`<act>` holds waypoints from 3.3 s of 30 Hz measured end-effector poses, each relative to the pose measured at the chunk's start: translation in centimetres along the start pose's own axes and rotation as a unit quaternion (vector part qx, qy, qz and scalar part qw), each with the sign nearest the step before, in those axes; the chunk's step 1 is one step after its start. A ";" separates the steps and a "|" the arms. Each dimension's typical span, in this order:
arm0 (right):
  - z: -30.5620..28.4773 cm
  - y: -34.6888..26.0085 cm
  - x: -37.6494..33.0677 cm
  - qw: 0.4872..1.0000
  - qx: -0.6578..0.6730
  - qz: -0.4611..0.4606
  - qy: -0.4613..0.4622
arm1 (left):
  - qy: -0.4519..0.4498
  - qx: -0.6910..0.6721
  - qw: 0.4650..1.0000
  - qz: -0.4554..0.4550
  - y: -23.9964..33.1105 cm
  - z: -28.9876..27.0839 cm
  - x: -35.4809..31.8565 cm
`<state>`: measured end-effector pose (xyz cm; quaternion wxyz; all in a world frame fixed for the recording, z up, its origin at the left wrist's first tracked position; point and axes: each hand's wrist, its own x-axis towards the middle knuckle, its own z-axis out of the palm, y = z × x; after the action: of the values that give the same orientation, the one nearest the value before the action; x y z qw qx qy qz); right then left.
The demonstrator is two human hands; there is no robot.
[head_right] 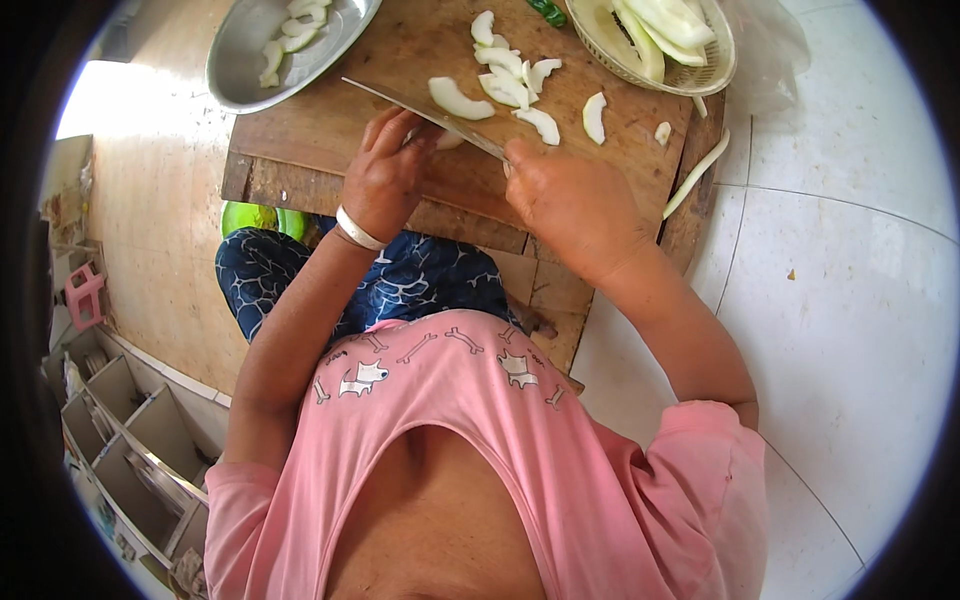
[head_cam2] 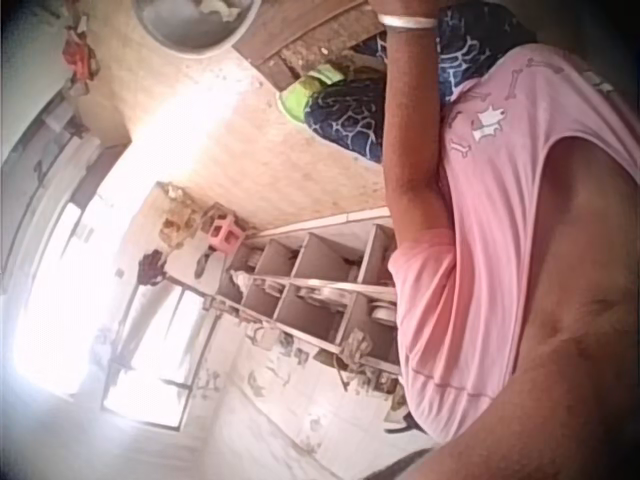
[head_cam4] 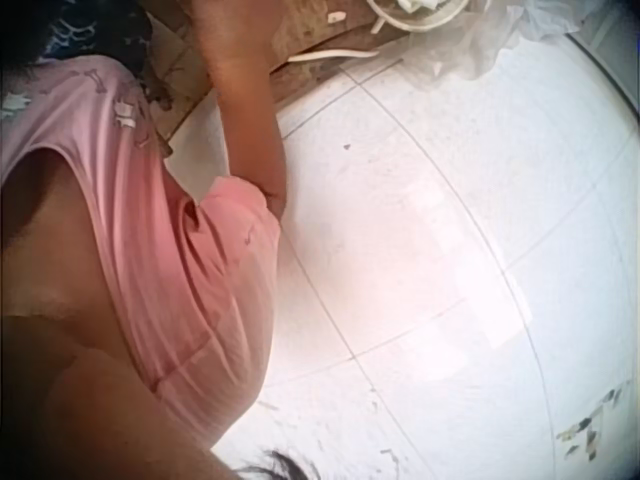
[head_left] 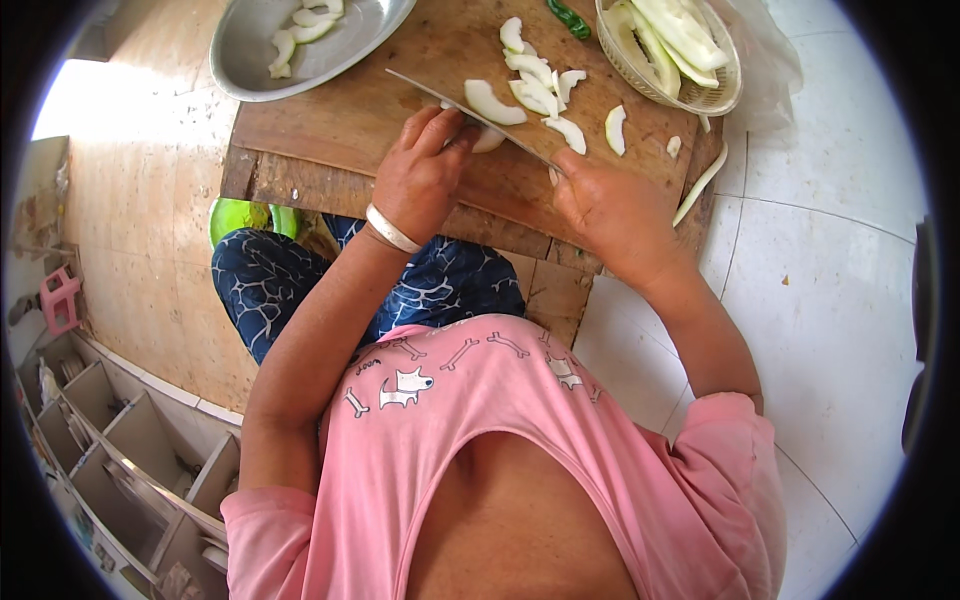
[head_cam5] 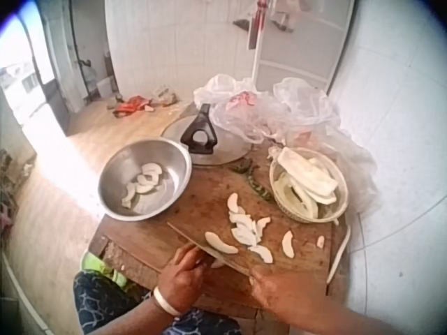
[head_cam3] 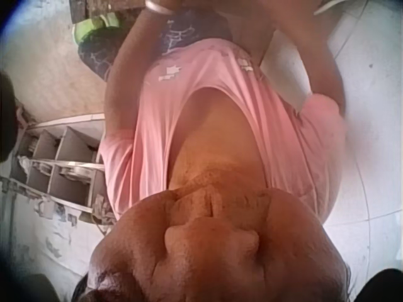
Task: The person is chopping white vegetables on a wooden cutting board using a large knife. They slice the vegetables into thin pieces and transfer them into a metal bowl.
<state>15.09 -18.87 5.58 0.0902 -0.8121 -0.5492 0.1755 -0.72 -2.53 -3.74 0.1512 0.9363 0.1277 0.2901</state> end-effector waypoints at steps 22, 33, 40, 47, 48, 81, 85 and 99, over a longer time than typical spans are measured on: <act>-1.2 -1.2 0.7 0.999 0.029 0.023 -0.039 | 0.005 -0.022 1.000 -0.015 0.1 0.1 -0.6; -3.4 -2.0 -0.8 0.997 0.069 0.025 -0.013 | 0.024 -0.029 0.999 -0.019 -0.1 0.1 -0.9; -3.3 -1.3 -1.1 0.997 0.072 0.008 -0.031 | 0.026 -0.036 0.999 -0.020 -0.1 0.1 -1.0; -0.7 -1.7 0.6 0.999 0.031 0.010 -0.036 | 0.043 -0.037 0.998 -0.013 -0.4 0.2 -1.3; -0.4 -1.6 0.6 0.999 0.026 0.008 -0.028 | 0.054 -0.037 0.998 -0.016 -0.5 0.4 -1.4; -1.4 -2.2 -0.2 0.994 0.100 0.025 -0.019 | 0.099 -0.029 0.995 -0.015 -0.9 1.1 -2.2; -2.4 -1.9 -0.7 0.994 0.107 -0.015 -0.018 | 0.102 -0.031 0.994 -0.015 -0.9 1.3 -2.3; -0.8 -2.0 0.9 0.995 0.079 0.008 -0.056 | 0.096 -0.046 0.994 -0.004 -0.8 1.2 -2.1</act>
<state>13.97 -17.23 6.79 0.1221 -0.7958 -0.5309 0.2644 -1.81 -2.71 -5.98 0.1818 0.8959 0.1316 0.3834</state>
